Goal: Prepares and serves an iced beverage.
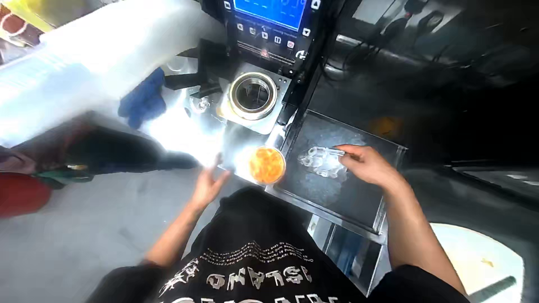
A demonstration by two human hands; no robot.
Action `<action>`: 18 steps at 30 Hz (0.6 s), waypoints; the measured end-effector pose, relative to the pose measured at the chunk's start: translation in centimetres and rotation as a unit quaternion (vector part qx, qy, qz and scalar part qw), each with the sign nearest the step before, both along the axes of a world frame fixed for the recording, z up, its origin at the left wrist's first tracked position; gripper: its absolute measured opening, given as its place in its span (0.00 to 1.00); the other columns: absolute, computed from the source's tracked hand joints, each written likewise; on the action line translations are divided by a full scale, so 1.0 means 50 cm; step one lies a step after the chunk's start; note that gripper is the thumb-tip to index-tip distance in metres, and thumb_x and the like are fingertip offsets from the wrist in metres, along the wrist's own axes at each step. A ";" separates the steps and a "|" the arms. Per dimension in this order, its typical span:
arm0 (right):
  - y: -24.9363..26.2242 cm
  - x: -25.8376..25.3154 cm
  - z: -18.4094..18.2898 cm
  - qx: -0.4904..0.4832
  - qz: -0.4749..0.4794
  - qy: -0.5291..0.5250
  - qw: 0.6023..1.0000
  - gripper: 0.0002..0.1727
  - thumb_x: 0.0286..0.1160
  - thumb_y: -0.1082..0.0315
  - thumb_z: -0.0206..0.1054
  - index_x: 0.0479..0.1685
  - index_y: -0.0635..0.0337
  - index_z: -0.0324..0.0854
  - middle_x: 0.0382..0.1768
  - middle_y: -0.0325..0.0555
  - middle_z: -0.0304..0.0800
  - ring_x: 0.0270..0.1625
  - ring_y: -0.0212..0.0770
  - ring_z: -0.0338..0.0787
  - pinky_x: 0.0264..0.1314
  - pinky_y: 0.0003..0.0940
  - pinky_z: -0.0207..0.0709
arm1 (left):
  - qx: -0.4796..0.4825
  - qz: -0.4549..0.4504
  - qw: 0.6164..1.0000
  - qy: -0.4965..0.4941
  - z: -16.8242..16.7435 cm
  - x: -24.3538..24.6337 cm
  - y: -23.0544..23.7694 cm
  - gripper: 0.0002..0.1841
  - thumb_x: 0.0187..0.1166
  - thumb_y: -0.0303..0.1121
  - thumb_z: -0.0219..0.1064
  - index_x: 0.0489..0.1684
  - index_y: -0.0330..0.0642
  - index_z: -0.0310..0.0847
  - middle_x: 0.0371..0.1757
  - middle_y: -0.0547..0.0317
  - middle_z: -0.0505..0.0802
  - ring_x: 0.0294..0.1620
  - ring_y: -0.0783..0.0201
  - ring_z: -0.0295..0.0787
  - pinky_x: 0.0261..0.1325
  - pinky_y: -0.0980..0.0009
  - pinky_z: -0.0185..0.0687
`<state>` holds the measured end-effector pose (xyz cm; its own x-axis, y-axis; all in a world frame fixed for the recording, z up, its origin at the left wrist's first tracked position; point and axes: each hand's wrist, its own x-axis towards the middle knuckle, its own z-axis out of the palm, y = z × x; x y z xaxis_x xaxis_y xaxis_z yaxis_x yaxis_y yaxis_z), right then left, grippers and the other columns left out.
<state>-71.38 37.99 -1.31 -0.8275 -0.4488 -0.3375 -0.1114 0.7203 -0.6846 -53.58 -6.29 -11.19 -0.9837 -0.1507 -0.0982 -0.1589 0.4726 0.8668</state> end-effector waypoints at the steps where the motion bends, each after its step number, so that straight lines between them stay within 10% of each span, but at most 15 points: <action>1: -0.023 0.002 0.022 0.012 0.022 0.003 1.000 0.19 0.82 0.68 0.59 0.66 0.51 0.88 0.29 0.45 0.87 0.29 0.40 0.83 0.36 0.48 0.80 | 0.008 -0.018 1.000 0.005 0.015 -0.016 0.017 0.40 0.81 0.53 0.67 0.89 0.39 0.63 0.81 0.45 0.80 0.79 0.55 0.79 0.81 0.52 0.75; 18: -0.163 0.007 0.086 0.177 0.089 0.108 0.974 0.14 0.82 0.50 0.69 0.50 0.46 0.93 0.23 0.45 0.84 0.27 0.49 0.83 0.35 0.59 0.77 | -0.008 -0.059 0.997 0.050 0.060 -0.020 0.105 0.25 0.85 0.49 0.65 0.77 0.49 0.80 0.61 0.56 0.93 0.63 0.63 0.90 0.72 0.55 0.84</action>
